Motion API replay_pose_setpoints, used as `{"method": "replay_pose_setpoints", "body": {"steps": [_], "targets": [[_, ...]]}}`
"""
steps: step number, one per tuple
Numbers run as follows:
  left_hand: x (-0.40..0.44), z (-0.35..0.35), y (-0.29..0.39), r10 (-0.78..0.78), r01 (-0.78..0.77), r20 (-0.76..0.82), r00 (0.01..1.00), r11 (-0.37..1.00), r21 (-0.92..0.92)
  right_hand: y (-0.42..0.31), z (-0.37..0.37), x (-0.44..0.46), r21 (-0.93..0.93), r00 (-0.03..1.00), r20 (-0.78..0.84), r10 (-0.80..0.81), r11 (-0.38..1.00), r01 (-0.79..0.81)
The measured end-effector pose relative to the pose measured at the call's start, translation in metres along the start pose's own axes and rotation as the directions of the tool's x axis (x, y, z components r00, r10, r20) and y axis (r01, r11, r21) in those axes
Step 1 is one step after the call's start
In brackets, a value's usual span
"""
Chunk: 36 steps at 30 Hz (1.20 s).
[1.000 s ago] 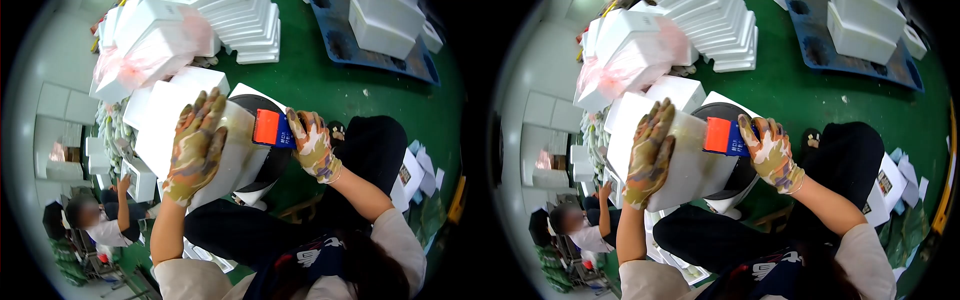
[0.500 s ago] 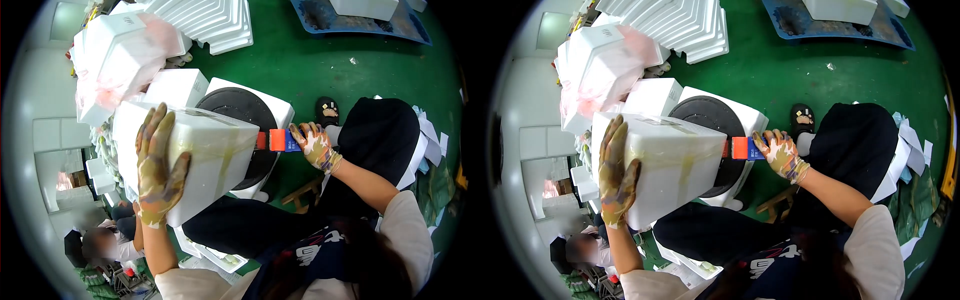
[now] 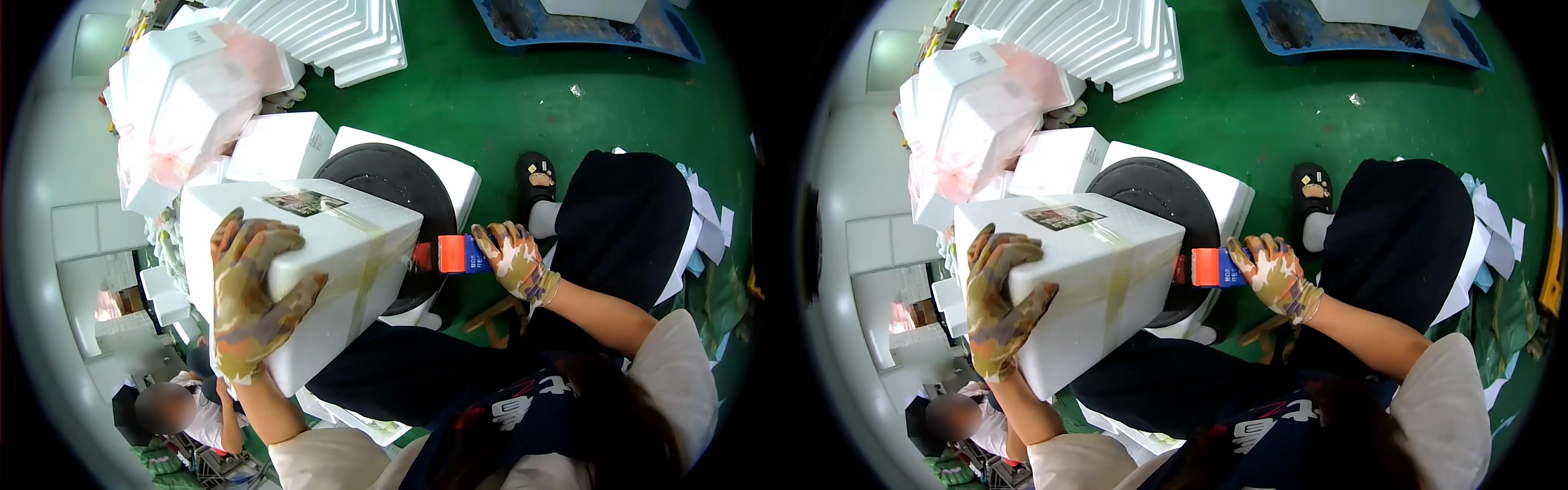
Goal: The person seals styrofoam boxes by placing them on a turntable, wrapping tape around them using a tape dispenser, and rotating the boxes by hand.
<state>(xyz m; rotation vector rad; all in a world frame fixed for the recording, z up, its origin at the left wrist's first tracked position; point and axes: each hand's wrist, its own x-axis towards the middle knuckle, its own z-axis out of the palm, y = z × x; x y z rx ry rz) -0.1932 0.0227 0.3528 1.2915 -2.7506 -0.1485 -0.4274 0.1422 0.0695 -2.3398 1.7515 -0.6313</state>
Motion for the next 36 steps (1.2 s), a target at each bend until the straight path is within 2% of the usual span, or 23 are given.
{"method": "replay_pose_setpoints", "body": {"steps": [1, 3, 5, 7, 9, 12, 13, 15, 17, 19, 20, 21, 25, 27, 28, 29, 31, 32, 33, 36], "targets": [[-0.007, -0.001, -0.003, 0.021, -0.022, -0.038, 0.999, 1.0, -0.017, 0.0, -0.002, 0.0, -0.005, 1.0, 0.004, -0.009, 1.0, 0.009], [-0.026, -0.008, -0.005, -0.03, 0.026, -0.079, 0.996, 0.998, -0.058, -0.001, -0.006, 0.002, 0.032, 1.0, 0.017, -0.022, 0.999, 0.021], [-0.052, -0.014, -0.009, -0.049, 0.041, -0.107, 0.993, 0.996, -0.074, -0.002, -0.013, 0.01, 0.023, 0.998, -0.028, -0.061, 0.998, 0.062], [-0.085, -0.013, -0.012, -0.112, 0.09, -0.208, 0.972, 0.989, -0.114, -0.002, -0.021, 0.02, 0.025, 0.975, -0.103, -0.195, 0.98, 0.198], [-0.116, -0.012, -0.014, -0.111, 0.083, -0.316, 0.942, 0.991, -0.102, -0.002, -0.03, 0.03, -0.068, 0.949, -0.132, -0.288, 0.957, 0.281], [-0.16, -0.01, -0.016, -0.109, 0.078, -0.367, 0.924, 0.992, -0.098, -0.003, -0.031, 0.04, -0.181, 0.881, -0.224, -0.416, 0.906, 0.382], [-0.169, -0.01, -0.02, -0.126, 0.095, -0.371, 0.92, 0.99, -0.1, -0.002, -0.033, 0.046, -0.177, 0.876, -0.217, -0.43, 0.9, 0.398], [-0.202, -0.003, -0.026, -0.122, 0.085, -0.457, 0.881, 0.991, -0.101, -0.007, -0.039, 0.048, -0.041, 0.834, -0.183, -0.52, 0.852, 0.522], [-0.239, 0.009, -0.024, -0.194, 0.171, -0.47, 0.861, 0.981, -0.092, -0.018, -0.047, 0.046, -0.021, 0.803, -0.135, -0.58, 0.812, 0.583], [-0.276, 0.022, -0.02, -0.318, 0.295, -0.601, 0.733, 0.945, -0.141, -0.031, -0.043, 0.038, 0.018, 0.744, -0.107, -0.66, 0.747, 0.665], [-0.281, 0.028, -0.024, -0.404, 0.349, -0.571, 0.714, 0.913, -0.21, -0.023, -0.038, 0.048, 0.059, 0.726, -0.094, -0.681, 0.724, 0.687], [-0.289, 0.035, -0.022, -0.424, 0.375, -0.637, 0.643, 0.9, -0.221, -0.031, -0.037, 0.046, 0.071, 0.709, -0.098, -0.698, 0.706, 0.705], [-0.29, 0.039, -0.017, -0.455, 0.389, -0.668, 0.589, 0.884, -0.26, -0.057, -0.023, 0.036, 0.168, 0.68, -0.023, -0.733, 0.668, 0.725], [-0.279, 0.038, -0.014, -0.454, 0.384, -0.655, 0.604, 0.886, -0.26, -0.056, -0.013, 0.029, 0.243, 0.723, 0.076, -0.686, 0.716, 0.654], [-0.276, 0.037, -0.015, -0.443, 0.369, -0.671, 0.594, 0.892, -0.263, -0.058, -0.013, 0.027, 0.327, 0.703, 0.125, -0.701, 0.698, 0.638], [-0.281, 0.035, -0.017, -0.443, 0.375, -0.675, 0.589, 0.891, -0.257, -0.061, -0.015, 0.026, 0.329, 0.696, 0.119, -0.708, 0.69, 0.645], [-0.292, 0.033, -0.024, -0.46, 0.383, -0.597, 0.657, 0.886, -0.261, -0.064, -0.019, 0.024, 0.558, 0.759, 0.26, -0.597, 0.734, 0.387], [-0.29, 0.034, -0.022, -0.482, 0.395, -0.604, 0.635, 0.874, -0.282, -0.06, -0.014, 0.024, 0.588, 0.739, 0.348, -0.576, 0.749, 0.306], [-0.29, 0.034, -0.023, -0.481, 0.397, -0.602, 0.638, 0.875, -0.278, -0.056, -0.013, 0.025, 0.592, 0.74, 0.346, -0.577, 0.746, 0.305], [-0.292, 0.038, -0.022, -0.504, 0.411, -0.602, 0.619, 0.861, -0.299, -0.039, -0.016, 0.026, 0.668, 0.653, 0.364, -0.664, 0.675, 0.314]]}}
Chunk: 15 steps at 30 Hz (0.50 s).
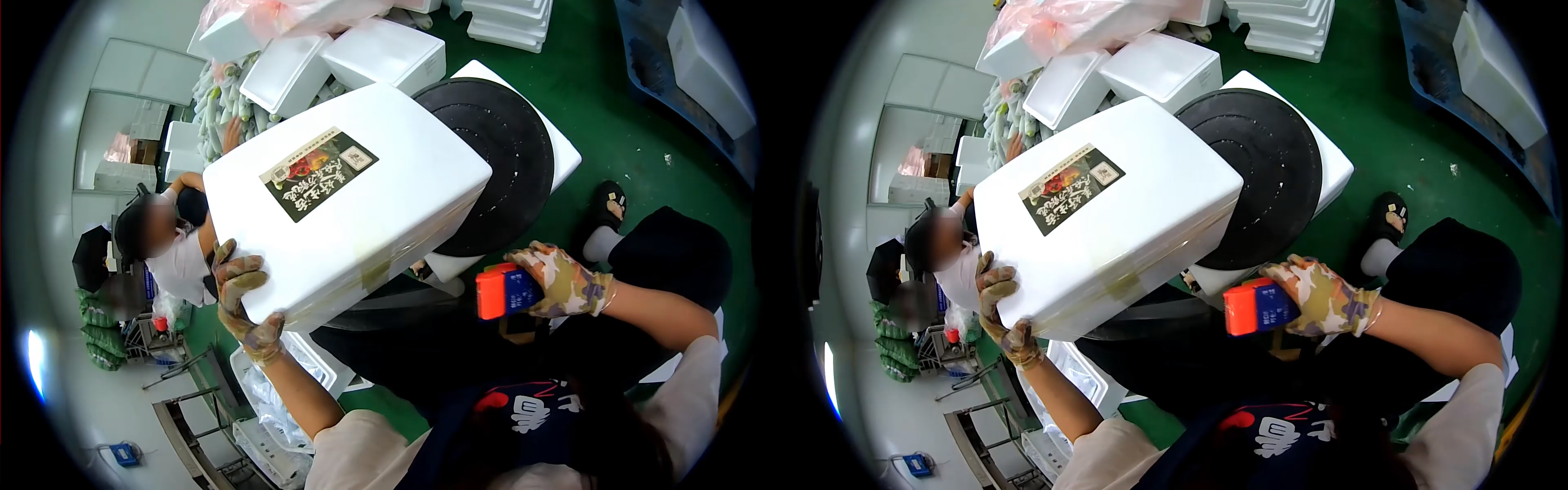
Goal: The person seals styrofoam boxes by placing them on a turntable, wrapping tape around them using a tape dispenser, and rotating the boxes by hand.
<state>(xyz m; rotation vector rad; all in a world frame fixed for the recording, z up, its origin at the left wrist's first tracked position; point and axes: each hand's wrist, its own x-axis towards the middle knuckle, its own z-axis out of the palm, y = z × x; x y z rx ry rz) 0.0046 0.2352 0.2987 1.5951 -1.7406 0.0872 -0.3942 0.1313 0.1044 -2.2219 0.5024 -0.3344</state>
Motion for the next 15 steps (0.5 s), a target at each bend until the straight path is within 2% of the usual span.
{"method": "replay_pose_setpoints", "body": {"steps": [1, 3, 4, 5, 7, 8, 9, 11, 12, 13, 15], "targets": [[0.001, 0.0, -0.001, 0.011, -0.011, 0.0, 1.0, 1.0, 0.006, 0.0, -0.008, 0.0, 0.0, 1.0, 0.002, -0.002, 1.0, 0.002], [0.004, 0.002, 0.001, 0.025, -0.025, -0.002, 1.0, 1.0, 0.015, -0.01, -0.039, 0.004, 0.087, 0.918, 0.364, 0.157, 0.976, -0.201], [0.006, 0.007, 0.006, 0.024, -0.024, -0.06, 0.998, 1.0, 0.001, -0.009, -0.046, 0.002, 0.02, 0.924, 0.368, 0.099, 0.993, -0.114], [0.008, 0.011, 0.008, 0.022, -0.024, -0.114, 0.993, 1.0, -0.016, 0.001, -0.048, -0.006, 0.022, 0.925, 0.366, 0.103, 0.993, -0.119], [0.007, 0.009, 0.008, 0.014, -0.015, -0.095, 0.995, 1.0, -0.011, 0.02, -0.052, -0.027, 0.092, 0.963, 0.263, -0.058, 0.995, 0.035], [0.004, 0.01, 0.006, -0.002, 0.0, -0.103, 0.995, 1.0, -0.028, 0.011, -0.067, -0.026, -0.041, 0.973, 0.215, -0.084, 0.995, 0.095], [0.004, 0.013, 0.008, -0.011, 0.006, -0.134, 0.991, 0.999, -0.032, -0.014, -0.101, -0.008, 0.099, 0.933, 0.359, -0.015, 0.995, -0.022], [0.003, 0.012, 0.005, 0.008, -0.011, -0.119, 0.993, 1.0, -0.022, -0.024, -0.116, -0.013, 0.129, 0.941, 0.337, 0.035, 0.988, -0.083], [0.003, 0.008, 0.002, 0.035, -0.035, -0.073, 0.997, 0.999, 0.005, -0.023, -0.116, -0.016, -0.041, 0.961, 0.277, -0.015, 0.999, 0.028], [0.002, 0.006, -0.004, 0.093, -0.094, -0.062, 0.994, 0.996, 0.0, -0.024, -0.119, -0.016, -0.094, 0.953, 0.302, 0.022, 0.996, 0.007], [0.0, 0.001, -0.01, 0.1, -0.099, -0.039, 0.994, 0.995, 0.028, -0.022, -0.127, -0.013, -0.344, 0.932, 0.342, 0.121, 0.939, 0.004]]}}
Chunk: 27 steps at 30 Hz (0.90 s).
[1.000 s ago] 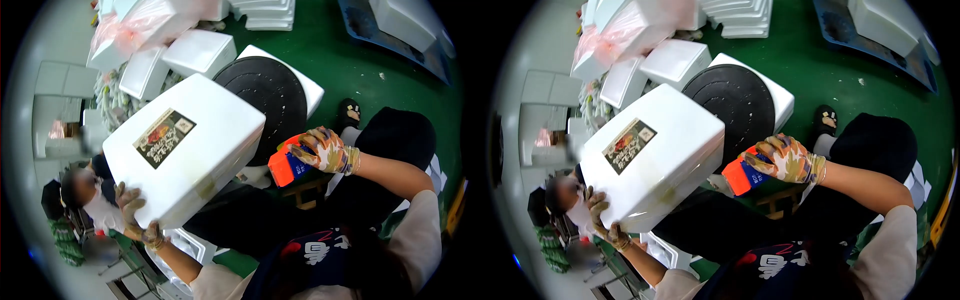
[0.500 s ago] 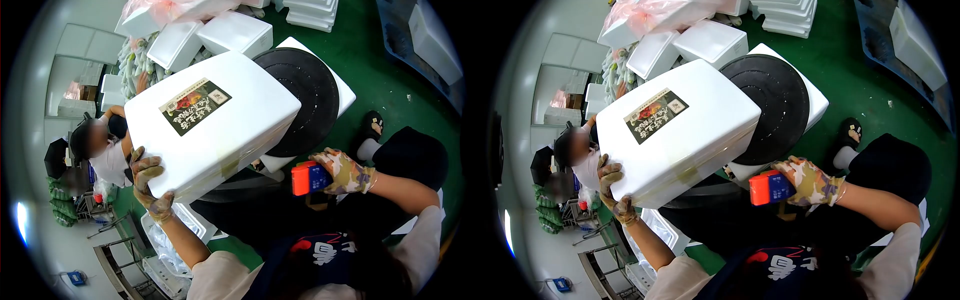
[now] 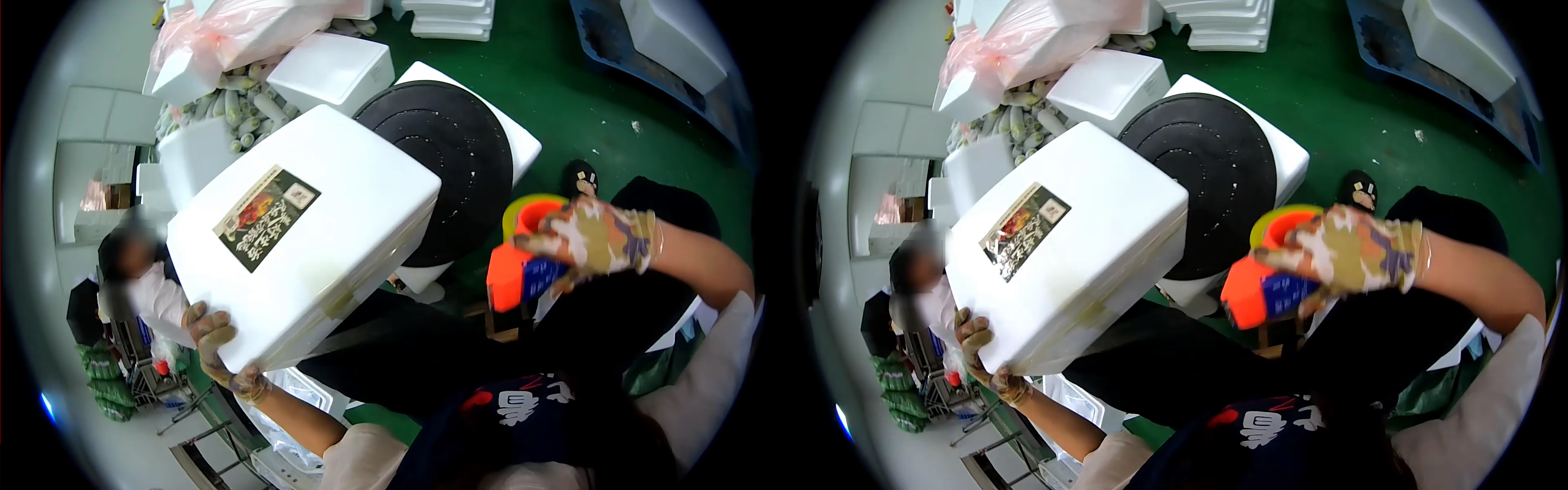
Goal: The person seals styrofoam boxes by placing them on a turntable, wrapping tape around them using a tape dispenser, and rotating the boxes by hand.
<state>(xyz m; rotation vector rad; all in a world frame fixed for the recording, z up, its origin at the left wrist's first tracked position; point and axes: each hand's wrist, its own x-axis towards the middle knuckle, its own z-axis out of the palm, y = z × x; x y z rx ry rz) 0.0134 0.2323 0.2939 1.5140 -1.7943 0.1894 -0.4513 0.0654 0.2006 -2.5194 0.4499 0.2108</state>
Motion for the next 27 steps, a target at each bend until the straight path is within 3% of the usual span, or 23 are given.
{"method": "replay_pose_setpoints", "body": {"steps": [1, 6, 7, 9, 10, 12, 13, 14, 20, 21, 23, 24, 26, 27], "targets": [[-0.003, -0.002, -0.003, -0.025, 0.025, -0.011, 1.0, 1.0, -0.012, 0.011, 0.002, -0.002, 0.009, 0.997, -0.074, 0.03, 1.0, -0.03], [-0.01, -0.004, -0.008, 0.005, -0.004, 0.007, 1.0, 1.0, -0.027, 0.052, -0.002, 0.011, -0.041, 0.985, -0.15, 0.086, 0.995, -0.093], [-0.011, -0.007, -0.007, -0.009, 0.009, 0.015, 1.0, 1.0, -0.029, 0.064, 0.003, 0.017, 0.361, 0.972, -0.059, 0.229, 0.912, -0.193], [-0.012, -0.007, -0.008, -0.037, 0.038, 0.02, 0.999, 0.999, -0.034, 0.074, 0.004, 0.015, 0.058, 0.961, -0.274, 0.032, 0.998, -0.017], [-0.012, -0.006, -0.009, -0.035, 0.035, 0.02, 0.999, 0.999, -0.04, 0.08, 0.001, 0.015, -0.059, 0.971, -0.209, 0.114, 0.99, -0.129], [-0.014, -0.003, -0.009, -0.079, 0.078, -0.074, 0.994, 0.997, -0.019, 0.096, 0.011, 0.019, -0.211, 0.953, -0.281, 0.108, 0.963, -0.171], [-0.009, -0.003, -0.007, -0.051, 0.051, -0.039, 0.998, 0.999, 0.016, 0.102, 0.016, 0.024, 0.088, 0.95, -0.209, 0.232, 0.972, -0.218], [-0.007, -0.001, -0.002, -0.052, 0.053, -0.038, 0.998, 0.999, 0.014, 0.1, 0.013, 0.03, 0.37, 0.927, -0.132, 0.351, 0.885, -0.283], [-0.009, 0.003, -0.001, -0.075, 0.075, -0.112, 0.991, 0.997, -0.008, 0.084, -0.009, 0.083, 0.762, 0.769, 0.13, 0.626, 0.433, -0.481], [-0.009, 0.002, -0.003, -0.074, 0.073, -0.112, 0.991, 0.997, -0.008, 0.087, -0.001, 0.091, 0.704, 0.844, -0.123, 0.522, 0.645, -0.297], [-0.011, 0.002, -0.005, -0.071, 0.069, -0.128, 0.989, 0.997, -0.021, 0.085, -0.002, 0.104, 0.744, 0.856, -0.085, 0.51, 0.603, -0.286], [-0.012, 0.002, -0.006, -0.074, 0.071, -0.129, 0.989, 0.997, -0.023, 0.071, -0.021, 0.109, 0.817, 0.789, 0.209, 0.578, 0.34, -0.466], [-0.012, 0.001, -0.008, -0.051, 0.05, -0.132, 0.99, 0.999, -0.01, 0.073, -0.006, 0.121, 0.49, 0.901, -0.04, 0.431, 0.795, -0.359], [-0.013, -0.001, -0.009, -0.054, 0.053, -0.133, 0.99, 0.999, -0.011, 0.074, 0.001, 0.127, 0.252, 0.925, -0.164, 0.343, 0.921, -0.297]]}}
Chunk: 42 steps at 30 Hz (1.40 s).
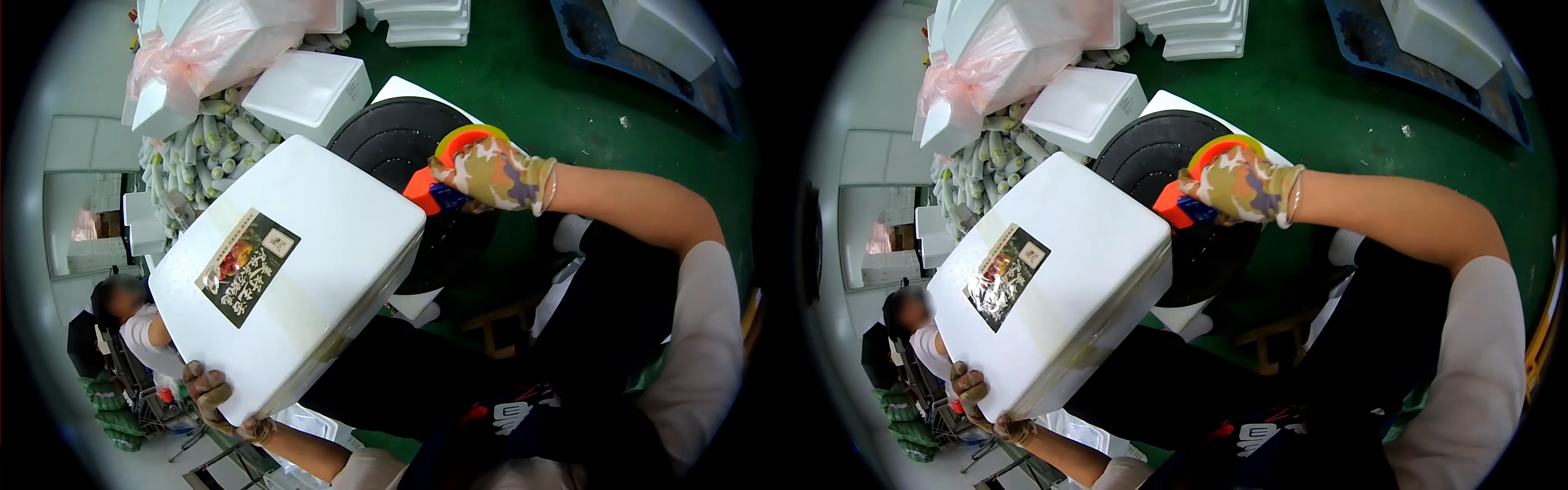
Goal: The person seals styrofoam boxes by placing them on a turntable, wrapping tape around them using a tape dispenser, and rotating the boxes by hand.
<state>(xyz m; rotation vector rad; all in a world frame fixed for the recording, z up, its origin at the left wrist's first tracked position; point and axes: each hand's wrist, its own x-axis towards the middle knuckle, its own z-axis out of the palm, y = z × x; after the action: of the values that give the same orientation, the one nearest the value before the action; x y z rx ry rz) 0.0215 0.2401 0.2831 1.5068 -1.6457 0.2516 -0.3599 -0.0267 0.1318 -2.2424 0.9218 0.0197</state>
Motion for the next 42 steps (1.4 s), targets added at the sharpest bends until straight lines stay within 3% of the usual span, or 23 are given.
{"method": "replay_pose_setpoints", "body": {"steps": [1, 3, 5, 6, 9, 13, 20, 21, 23, 25, 27, 29, 30, 31, 32, 33, 34, 35, 37, 38, 39, 41, 42], "targets": [[-0.001, -0.003, -0.002, 0.027, -0.027, 0.053, 0.998, 1.0, -0.016, -0.002, 0.008, 0.002, -0.419, 0.982, -0.021, -0.187, 0.893, 0.162], [-0.002, 0.0, 0.001, 0.056, -0.054, 0.097, 0.994, 0.998, -0.028, -0.008, 0.021, 0.012, -0.437, 0.979, -0.042, -0.201, 0.885, 0.162], [0.002, 0.015, 0.013, 0.022, -0.021, -0.005, 1.0, 0.999, 0.034, -0.009, 0.034, 0.015, -0.315, 0.995, -0.086, -0.048, 0.949, 0.019], [0.005, 0.019, 0.019, 0.017, -0.017, 0.024, 1.0, 1.0, 0.01, -0.016, 0.032, 0.01, -0.301, 0.986, -0.151, -0.067, 0.953, 0.019], [0.008, 0.026, 0.028, -0.019, 0.02, 0.024, 1.0, 0.999, -0.032, -0.017, 0.035, 0.019, -0.376, 0.972, -0.233, -0.019, 0.924, -0.071], [0.011, 0.029, 0.04, -0.02, 0.02, 0.021, 1.0, 1.0, -0.024, 0.0, 0.039, 0.032, -0.546, 0.879, -0.434, -0.195, 0.834, -0.084], [0.01, 0.046, 0.052, -0.047, 0.046, -0.042, 0.998, 0.998, -0.033, 0.005, 0.032, 0.058, -0.433, 0.94, -0.31, -0.144, 0.901, -0.005], [0.005, 0.046, 0.052, -0.037, 0.035, -0.034, 0.999, 0.999, -0.04, -0.008, 0.028, 0.061, -0.541, 0.955, -0.283, -0.094, 0.837, -0.078], [0.006, 0.036, 0.045, 0.015, -0.01, 0.078, 0.997, 0.998, -0.068, -0.023, 0.026, 0.105, -0.408, 0.942, -0.335, -0.024, 0.905, -0.122], [0.011, 0.04, 0.047, 0.01, -0.01, 0.002, 1.0, 0.999, -0.033, -0.018, 0.018, 0.14, -0.284, 0.867, -0.494, -0.062, 0.954, -0.093], [0.008, 0.038, 0.034, 0.007, -0.008, -0.037, 0.999, 1.0, -0.026, 0.002, -0.006, 0.146, -0.155, 0.903, -0.424, -0.074, 0.988, 0.008], [0.004, 0.041, 0.019, -0.019, 0.017, -0.051, 0.999, 0.999, -0.049, 0.02, -0.021, 0.121, -0.08, 0.78, -0.624, -0.038, 0.997, -0.016], [0.002, 0.037, 0.014, -0.044, 0.041, -0.057, 0.997, 0.997, -0.059, 0.027, -0.039, 0.101, 0.107, 0.829, -0.556, 0.063, 0.994, -0.004], [-0.002, 0.03, 0.01, -0.07, 0.065, -0.065, 0.995, 0.996, -0.065, 0.036, -0.046, 0.083, 0.248, 0.74, -0.661, 0.123, 0.967, 0.061], [-0.004, 0.028, 0.007, -0.089, 0.083, -0.081, 0.993, 0.993, -0.08, 0.042, -0.047, 0.062, 0.531, 0.74, -0.627, 0.243, 0.828, 0.178], [-0.008, 0.025, 0.004, -0.107, 0.097, -0.103, 0.989, 0.991, -0.094, 0.053, -0.048, 0.048, 0.753, 0.865, -0.44, 0.239, 0.623, 0.211], [-0.009, 0.027, 0.01, -0.122, 0.11, -0.125, 0.985, 0.989, -0.098, 0.052, -0.041, 0.032, 0.82, 0.853, -0.457, 0.252, 0.492, 0.294], [-0.005, 0.032, 0.02, -0.137, 0.123, -0.148, 0.979, 0.987, -0.102, 0.043, -0.027, 0.018, 0.861, 0.841, -0.47, 0.266, 0.348, 0.371], [0.011, 0.046, 0.04, -0.071, 0.063, -0.103, 0.992, 0.995, -0.073, 0.035, 0.03, 0.04, 0.767, 0.643, -0.636, 0.428, 0.448, 0.46], [0.011, 0.045, 0.039, -0.052, 0.046, -0.095, 0.994, 0.997, -0.069, 0.014, 0.048, 0.045, 0.713, 0.533, -0.695, 0.483, 0.558, 0.424], [0.008, 0.043, 0.036, -0.085, 0.077, -0.128, 0.988, 0.995, -0.065, -0.011, 0.044, 0.04, 0.635, 0.486, -0.737, 0.47, 0.728, 0.258], [0.009, 0.042, 0.037, -0.09, 0.082, -0.15, 0.985, 0.995, -0.055, -0.034, 0.043, 0.061, 0.667, 0.474, -0.675, 0.565, 0.743, 0.064], [0.006, 0.038, 0.03, -0.098, 0.086, -0.151, 0.984, 0.993, -0.08, -0.038, 0.053, 0.076, 0.612, 0.39, -0.739, 0.55, 0.789, 0.048]]}}
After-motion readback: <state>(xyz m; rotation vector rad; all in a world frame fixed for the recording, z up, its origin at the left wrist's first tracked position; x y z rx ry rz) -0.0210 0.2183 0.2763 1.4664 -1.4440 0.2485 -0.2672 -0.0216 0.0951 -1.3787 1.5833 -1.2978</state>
